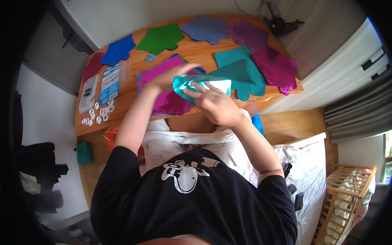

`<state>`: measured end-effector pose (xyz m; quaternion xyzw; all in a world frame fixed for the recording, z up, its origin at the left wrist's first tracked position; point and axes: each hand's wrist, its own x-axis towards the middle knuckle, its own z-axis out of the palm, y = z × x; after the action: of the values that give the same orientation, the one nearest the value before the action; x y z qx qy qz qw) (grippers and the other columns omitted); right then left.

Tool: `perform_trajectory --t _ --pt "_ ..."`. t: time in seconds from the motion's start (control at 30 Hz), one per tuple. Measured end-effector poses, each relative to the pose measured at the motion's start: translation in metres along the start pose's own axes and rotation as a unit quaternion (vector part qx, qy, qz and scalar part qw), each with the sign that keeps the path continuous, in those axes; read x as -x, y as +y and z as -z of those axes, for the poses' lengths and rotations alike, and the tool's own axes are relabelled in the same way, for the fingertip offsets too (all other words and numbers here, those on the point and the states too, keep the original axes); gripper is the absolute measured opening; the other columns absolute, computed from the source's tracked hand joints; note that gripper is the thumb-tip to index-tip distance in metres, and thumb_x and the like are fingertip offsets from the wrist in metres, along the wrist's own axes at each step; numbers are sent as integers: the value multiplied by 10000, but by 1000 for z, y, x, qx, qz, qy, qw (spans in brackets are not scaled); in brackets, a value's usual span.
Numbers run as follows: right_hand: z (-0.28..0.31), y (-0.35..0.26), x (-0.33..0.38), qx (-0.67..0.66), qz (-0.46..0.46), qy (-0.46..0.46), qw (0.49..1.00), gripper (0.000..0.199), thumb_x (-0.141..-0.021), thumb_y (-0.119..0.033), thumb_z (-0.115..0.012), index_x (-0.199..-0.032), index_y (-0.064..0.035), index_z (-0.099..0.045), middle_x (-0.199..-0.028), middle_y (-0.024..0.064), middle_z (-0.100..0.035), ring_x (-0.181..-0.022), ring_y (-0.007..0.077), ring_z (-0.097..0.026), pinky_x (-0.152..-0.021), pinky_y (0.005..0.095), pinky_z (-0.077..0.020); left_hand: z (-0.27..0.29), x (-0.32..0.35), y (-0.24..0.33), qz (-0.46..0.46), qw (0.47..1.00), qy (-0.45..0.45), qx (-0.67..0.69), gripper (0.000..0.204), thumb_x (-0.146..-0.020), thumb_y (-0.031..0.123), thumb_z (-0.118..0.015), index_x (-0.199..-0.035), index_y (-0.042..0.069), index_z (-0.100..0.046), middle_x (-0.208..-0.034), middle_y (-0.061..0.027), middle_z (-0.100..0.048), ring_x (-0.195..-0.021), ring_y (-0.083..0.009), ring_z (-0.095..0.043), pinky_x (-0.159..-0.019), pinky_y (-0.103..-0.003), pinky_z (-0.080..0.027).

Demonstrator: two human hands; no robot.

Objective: The person folds foil balloons, places them onto a cardboard packaging insert, removes them, and then separates, sorts, and refolds the foil balloons on the table.

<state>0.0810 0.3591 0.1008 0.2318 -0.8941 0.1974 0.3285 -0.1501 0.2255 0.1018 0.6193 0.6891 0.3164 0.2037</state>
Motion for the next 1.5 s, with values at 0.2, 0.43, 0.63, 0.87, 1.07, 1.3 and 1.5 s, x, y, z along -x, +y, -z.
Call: perform_trajectory --t 0.2,0.43,0.63,0.87,1.07,1.3,1.5 --pt "-39 10 -8 -128 16 -198 972 256 -893 -114 -655 -1118 -89 -535 -1320 113 -676 -1122 402 -656 -1111 550 -458 111 131 -15 315 941 48 -114 549 -916 243 -752 -1413 82 -584 -1440 -154 -598 -1350 -293 -552 -1114 -389 -441" --pt "-49 13 -42 -146 -44 -284 947 297 -960 -240 -678 -1172 -79 -546 -1100 182 -688 -1016 435 -646 -983 512 -506 133 167 -28 198 962 -17 -186 1222 -586 386 -977 -1597 153 -331 -1623 -165 -364 -1484 -326 -379 -1202 -439 -371" --pt "-53 4 -60 -167 -18 -267 949 495 -943 -347 -713 -1325 -82 -544 -1007 181 -660 -979 432 -632 -929 507 -492 127 151 -60 139 953 -28 -267 1453 -520 383 -1003 -1652 190 -114 -1692 -172 -176 -1537 -361 -252 -1241 -475 -314" --pt "-79 0 -77 -134 -54 -198 970 581 -994 -469 -600 -1457 -127 -530 -1084 160 -660 -1085 370 -607 -983 493 -463 131 139 -42 132 962 -30 -236 1490 -536 423 -994 -1656 174 -44 -1698 -168 -160 -1553 -370 -207 -1252 -510 -274" --pt "-91 4 -80 -79 -63 -275 956 565 -992 -451 -596 -1452 -124 -555 -1138 153 -661 -1137 351 -588 -1030 498 -435 136 143 -65 146 988 15 -43 1400 -580 445 -980 -1654 167 -125 -1698 -157 -174 -1556 -354 -206 -1252 -504 -269" --pt "-45 -9 -52 -57 -183 -125 974 587 -906 -310 -749 -1425 -106 -567 -1205 161 -641 -1180 365 -575 -1034 481 -451 131 136 -60 155 959 -109 -210 1360 -567 417 -985 -1647 188 -191 -1690 -148 -204 -1551 -355 -214 -1248 -495 -280" --pt "-14 -8 -6 84 -328 -19 941 666 -847 -353 -809 -1412 -93 -570 -1360 161 -578 -1288 376 -515 -1099 484 -419 130 121 -81 121 963 -135 -197 1434 -470 369 -1012 -1645 211 -205 -1699 -138 -179 -1548 -364 -219 -1251 -491 -278"
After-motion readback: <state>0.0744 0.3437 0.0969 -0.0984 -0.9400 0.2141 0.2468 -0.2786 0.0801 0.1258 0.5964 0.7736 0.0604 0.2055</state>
